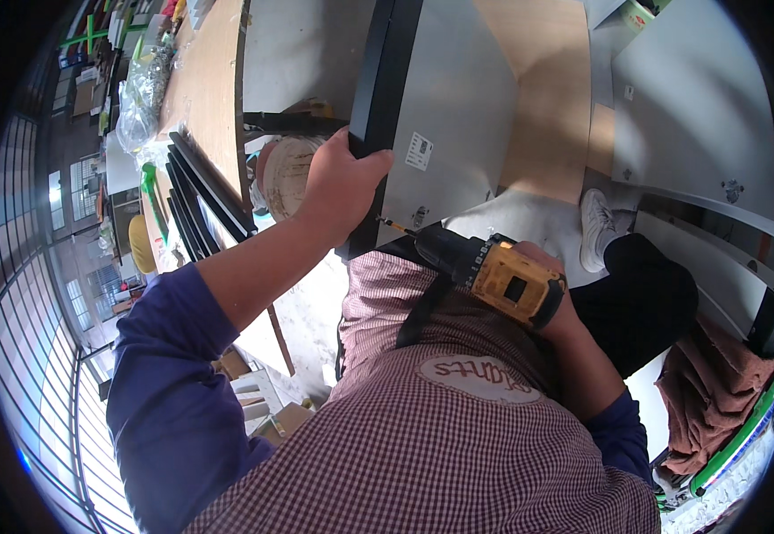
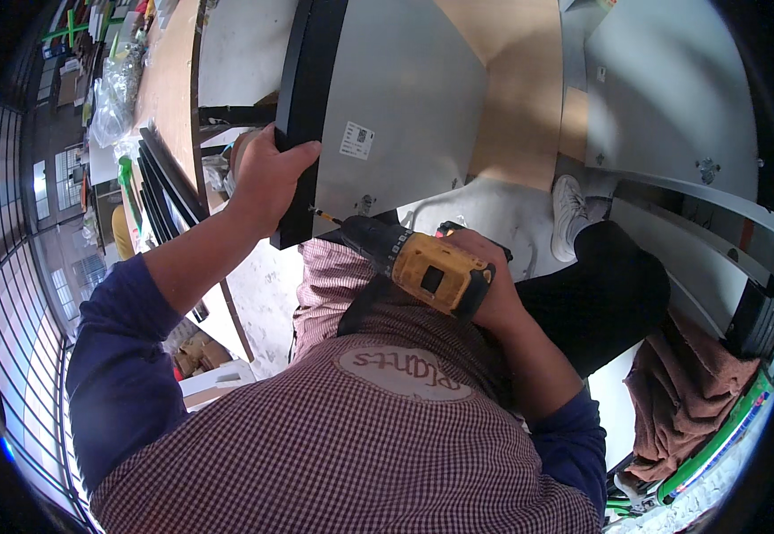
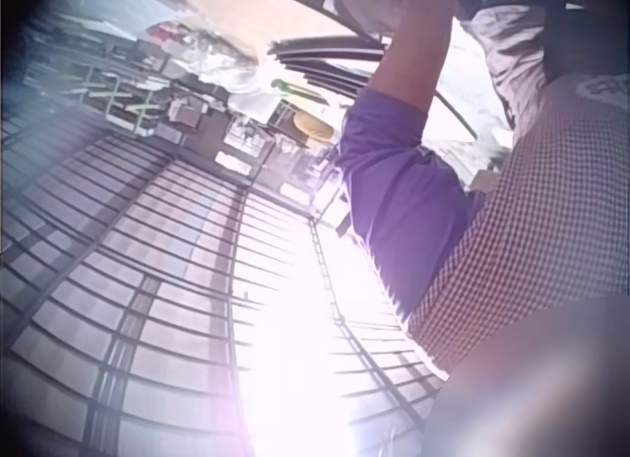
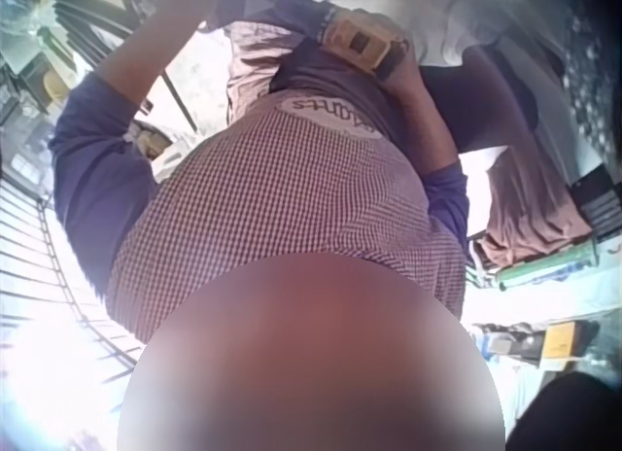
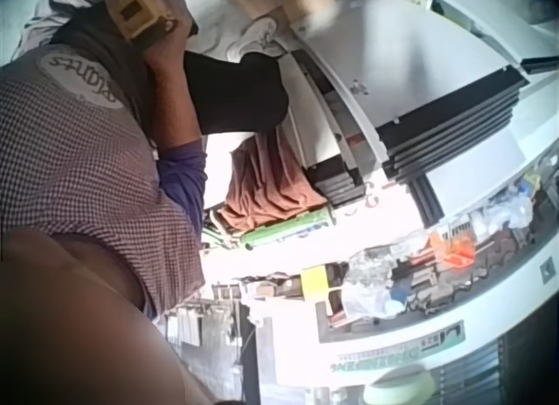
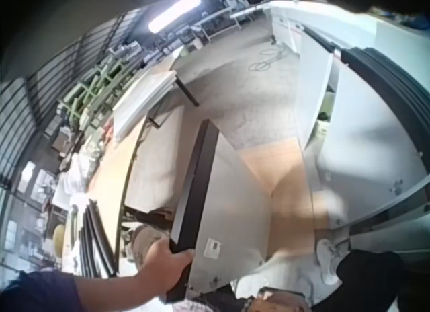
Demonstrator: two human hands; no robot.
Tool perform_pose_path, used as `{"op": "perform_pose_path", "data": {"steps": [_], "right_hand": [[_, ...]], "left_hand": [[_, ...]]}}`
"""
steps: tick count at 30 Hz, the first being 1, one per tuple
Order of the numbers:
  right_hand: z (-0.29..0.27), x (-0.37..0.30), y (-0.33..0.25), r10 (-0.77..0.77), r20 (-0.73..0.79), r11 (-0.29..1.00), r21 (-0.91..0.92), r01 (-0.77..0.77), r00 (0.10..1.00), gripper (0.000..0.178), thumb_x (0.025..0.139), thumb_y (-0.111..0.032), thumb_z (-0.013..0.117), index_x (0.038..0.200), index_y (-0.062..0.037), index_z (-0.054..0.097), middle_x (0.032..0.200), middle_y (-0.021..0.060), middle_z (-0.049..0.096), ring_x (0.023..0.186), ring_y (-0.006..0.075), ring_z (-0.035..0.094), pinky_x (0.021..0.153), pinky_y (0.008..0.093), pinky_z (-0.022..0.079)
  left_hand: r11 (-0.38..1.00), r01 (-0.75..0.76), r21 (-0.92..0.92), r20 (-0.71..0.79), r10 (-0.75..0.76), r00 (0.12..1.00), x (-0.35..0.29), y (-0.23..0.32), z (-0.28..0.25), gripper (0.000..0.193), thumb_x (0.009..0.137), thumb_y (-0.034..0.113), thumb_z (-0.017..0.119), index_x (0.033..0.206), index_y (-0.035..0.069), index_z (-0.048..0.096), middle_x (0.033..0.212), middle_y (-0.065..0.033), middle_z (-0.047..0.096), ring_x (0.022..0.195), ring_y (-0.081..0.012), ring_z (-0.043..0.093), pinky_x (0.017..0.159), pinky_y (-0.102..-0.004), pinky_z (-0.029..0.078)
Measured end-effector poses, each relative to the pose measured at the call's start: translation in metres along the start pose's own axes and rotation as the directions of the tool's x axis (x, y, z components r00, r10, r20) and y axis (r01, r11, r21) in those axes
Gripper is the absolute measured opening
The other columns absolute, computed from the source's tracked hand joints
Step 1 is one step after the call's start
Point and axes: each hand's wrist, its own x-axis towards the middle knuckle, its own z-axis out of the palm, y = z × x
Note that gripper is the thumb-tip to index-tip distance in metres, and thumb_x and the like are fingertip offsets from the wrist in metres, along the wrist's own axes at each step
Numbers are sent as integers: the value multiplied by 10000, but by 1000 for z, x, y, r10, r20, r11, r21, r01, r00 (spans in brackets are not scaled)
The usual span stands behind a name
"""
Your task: The person attaches black plastic edging to a white cabinet panel using a cordless drill and screws. They repeatedly align the edging, drive screws, and reposition the panel to secure the trim along the edges.
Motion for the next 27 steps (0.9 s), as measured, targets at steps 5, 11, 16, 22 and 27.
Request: {"op": "perform_pose_path", "data": {"steps": [5,11,16,22,27], "right_hand": [[-1,1,1,8,6,1000,16,-8,1000,530,610,-186,855,1061,-15,636,967,106,634,878,234,645,814,328,506],[-3,0,1,27,15,999,-37,-26,1000,524,609,-185,856,1053,-21,631,954,88,629,876,217,641,800,324,502],[-3,-1,2,71,34,997,5,-71,997,530,610,-184,853,1065,-25,632,948,84,627,874,218,638,798,323,498],[-2,-1,1,7,10,998,-65,-6,1000,536,609,-180,850,1071,-17,633,935,89,629,853,229,640,792,330,500],[-4,-1,1,-34,-9,998,-57,34,999,528,615,-178,849,1070,-17,636,942,90,634,853,226,644,792,329,503]], "left_hand": [[999,24,-25,20,-23,1000,1,0,-1,367,821,187,627,1098,-50,585,944,-144,659,859,-230,645,773,-342,513],[997,42,-68,48,-39,998,-2,3,-1,359,830,187,619,1095,-52,584,951,-144,659,874,-231,649,779,-341,514],[997,-26,72,32,24,999,0,2,0,428,857,205,650,1160,-82,550,977,-153,667,823,-204,665,765,-325,540],[993,-25,119,12,24,1000,-3,7,0,404,854,206,637,1137,-72,559,965,-156,662,835,-223,662,771,-340,534],[996,3,86,13,-4,1000,-5,9,2,376,845,204,607,1104,-65,562,948,-170,646,876,-267,655,790,-377,522]]}}
